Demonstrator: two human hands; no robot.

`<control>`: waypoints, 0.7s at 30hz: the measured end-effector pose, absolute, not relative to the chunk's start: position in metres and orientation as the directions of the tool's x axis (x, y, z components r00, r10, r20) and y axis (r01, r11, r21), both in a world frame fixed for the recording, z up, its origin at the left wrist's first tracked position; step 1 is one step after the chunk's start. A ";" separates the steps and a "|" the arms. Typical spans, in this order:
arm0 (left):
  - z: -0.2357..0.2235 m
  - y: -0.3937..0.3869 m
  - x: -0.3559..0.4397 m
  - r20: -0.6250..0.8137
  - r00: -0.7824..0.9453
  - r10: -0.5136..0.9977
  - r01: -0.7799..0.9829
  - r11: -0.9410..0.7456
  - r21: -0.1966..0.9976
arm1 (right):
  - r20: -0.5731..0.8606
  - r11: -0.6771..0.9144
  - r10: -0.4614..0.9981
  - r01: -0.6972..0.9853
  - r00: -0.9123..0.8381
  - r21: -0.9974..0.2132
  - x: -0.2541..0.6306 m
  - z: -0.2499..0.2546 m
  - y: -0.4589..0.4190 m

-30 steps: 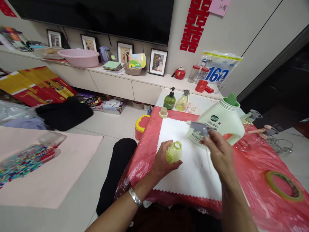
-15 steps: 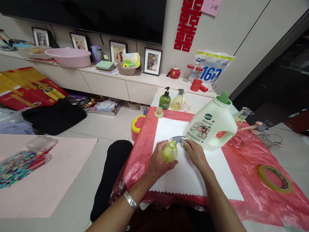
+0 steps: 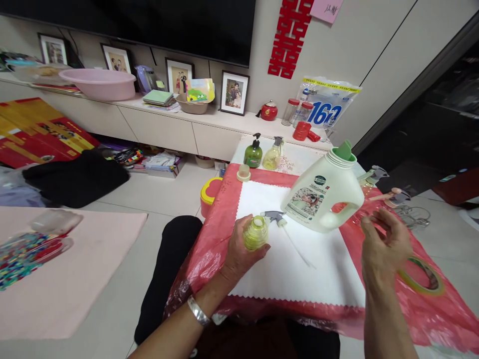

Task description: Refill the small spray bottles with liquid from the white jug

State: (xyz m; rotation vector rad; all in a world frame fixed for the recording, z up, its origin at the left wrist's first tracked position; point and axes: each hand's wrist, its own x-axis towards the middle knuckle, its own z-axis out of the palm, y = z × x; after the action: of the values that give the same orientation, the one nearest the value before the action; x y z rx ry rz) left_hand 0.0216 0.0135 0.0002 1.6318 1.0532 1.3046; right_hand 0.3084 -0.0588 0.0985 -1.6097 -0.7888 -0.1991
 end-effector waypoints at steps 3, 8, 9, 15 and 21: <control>0.002 0.014 0.022 0.333 0.135 0.933 0.144 -0.351 0.925 | 0.407 -0.031 0.437 0.466 0.802 -0.884 0.320 0.094 -0.048; 0.003 0.015 0.022 0.319 0.176 0.931 0.138 -0.344 0.929 | 0.302 -0.013 0.550 0.370 0.778 -0.929 0.324 0.091 -0.028; 0.003 0.015 0.022 0.320 0.177 0.931 0.135 -0.345 0.929 | 0.298 -0.016 0.548 0.366 0.782 -0.931 0.326 0.091 -0.024; -0.001 0.016 0.024 0.326 0.162 0.931 0.123 -0.347 0.930 | 0.265 -0.057 0.522 0.343 0.811 -0.938 0.337 0.093 0.001; -0.001 0.017 0.024 0.376 0.184 0.908 0.115 -0.400 0.909 | 0.273 -0.034 0.493 0.332 0.826 -0.943 0.333 0.097 0.014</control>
State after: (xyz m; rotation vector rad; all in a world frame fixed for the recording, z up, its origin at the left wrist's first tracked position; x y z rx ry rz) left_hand 0.0244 0.0173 -0.0012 1.6869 0.9798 1.2957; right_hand 0.3334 0.0139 0.0972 -1.6388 -0.6589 0.1459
